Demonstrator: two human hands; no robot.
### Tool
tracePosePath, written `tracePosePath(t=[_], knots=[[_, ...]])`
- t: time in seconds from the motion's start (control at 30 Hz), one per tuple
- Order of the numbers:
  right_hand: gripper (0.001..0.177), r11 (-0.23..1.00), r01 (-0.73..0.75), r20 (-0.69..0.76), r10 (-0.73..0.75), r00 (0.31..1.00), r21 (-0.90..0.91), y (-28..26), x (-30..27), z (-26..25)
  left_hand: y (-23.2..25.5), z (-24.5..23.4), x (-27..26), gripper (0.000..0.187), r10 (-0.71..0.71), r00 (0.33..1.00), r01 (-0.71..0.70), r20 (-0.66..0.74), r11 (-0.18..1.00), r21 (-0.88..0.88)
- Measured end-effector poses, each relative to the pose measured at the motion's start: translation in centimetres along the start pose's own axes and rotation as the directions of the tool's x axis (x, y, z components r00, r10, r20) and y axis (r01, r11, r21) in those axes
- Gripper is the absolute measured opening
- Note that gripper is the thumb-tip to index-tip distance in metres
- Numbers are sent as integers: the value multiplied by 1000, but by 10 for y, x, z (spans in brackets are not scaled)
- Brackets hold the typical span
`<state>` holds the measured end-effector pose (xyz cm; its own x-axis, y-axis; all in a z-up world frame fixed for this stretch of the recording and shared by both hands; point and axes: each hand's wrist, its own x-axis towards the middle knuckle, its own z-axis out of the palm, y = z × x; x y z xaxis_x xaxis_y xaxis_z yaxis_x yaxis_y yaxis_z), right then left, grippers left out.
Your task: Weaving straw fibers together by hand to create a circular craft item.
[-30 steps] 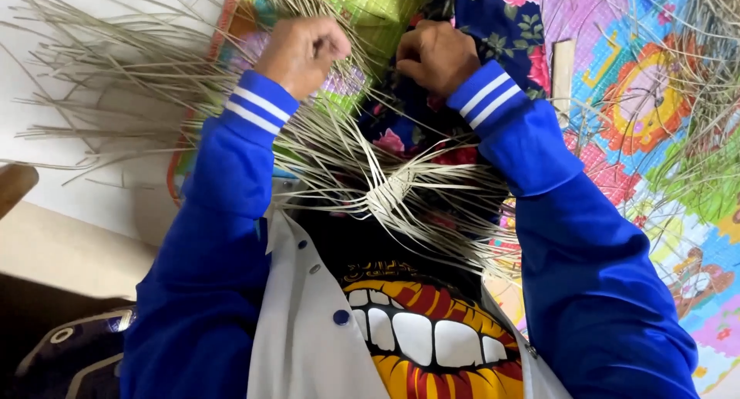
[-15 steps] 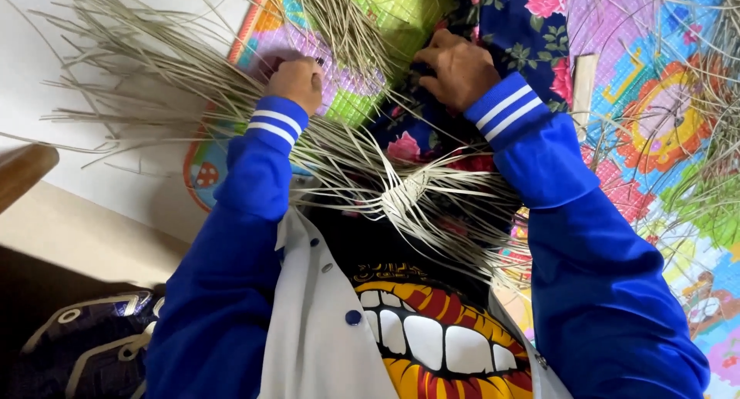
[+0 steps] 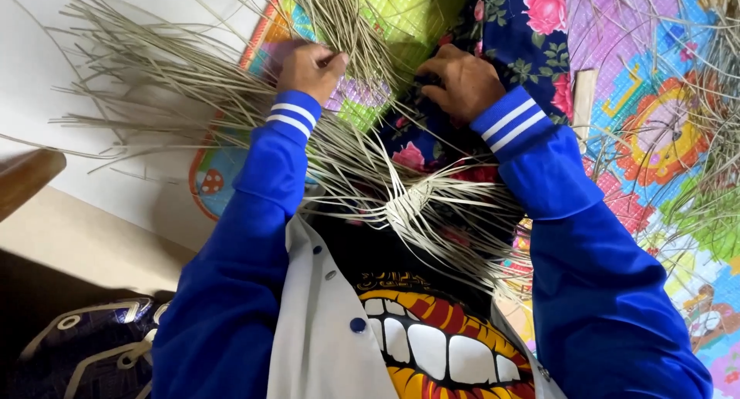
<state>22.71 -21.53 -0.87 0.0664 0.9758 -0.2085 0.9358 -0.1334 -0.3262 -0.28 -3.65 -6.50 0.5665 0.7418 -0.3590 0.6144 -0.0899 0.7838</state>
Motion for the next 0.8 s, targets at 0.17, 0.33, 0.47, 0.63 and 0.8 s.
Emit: tracePosePath(t=[0.17, 0.33, 0.47, 0.63, 0.8], knots=[[33, 999, -4, -12, 4, 1000, 37, 1, -2, 0, -5, 8, 0, 12, -42, 998, 45, -39, 996, 70], [28, 965, -21, 18, 17, 1000, 260, 4, 4, -9, -1, -13, -6, 12, 283, 915, -253, -286, 958, 138], [27, 918, 115, -105, -81, 991, 379, -11, -5, -40, 22, -28, -12, 18, 396, 826, -323, -402, 916, 239], [26, 649, 21, -31, 4, 1000, 761, -32, -23, -73, 50, -23, -25, 13, 389, 894, -385, -225, 921, 62], [26, 398, -146, 74, 190, 979, 906, -32, -22, -48, 94, 13, -59, 14, 736, 620, -641, -271, 675, 366]])
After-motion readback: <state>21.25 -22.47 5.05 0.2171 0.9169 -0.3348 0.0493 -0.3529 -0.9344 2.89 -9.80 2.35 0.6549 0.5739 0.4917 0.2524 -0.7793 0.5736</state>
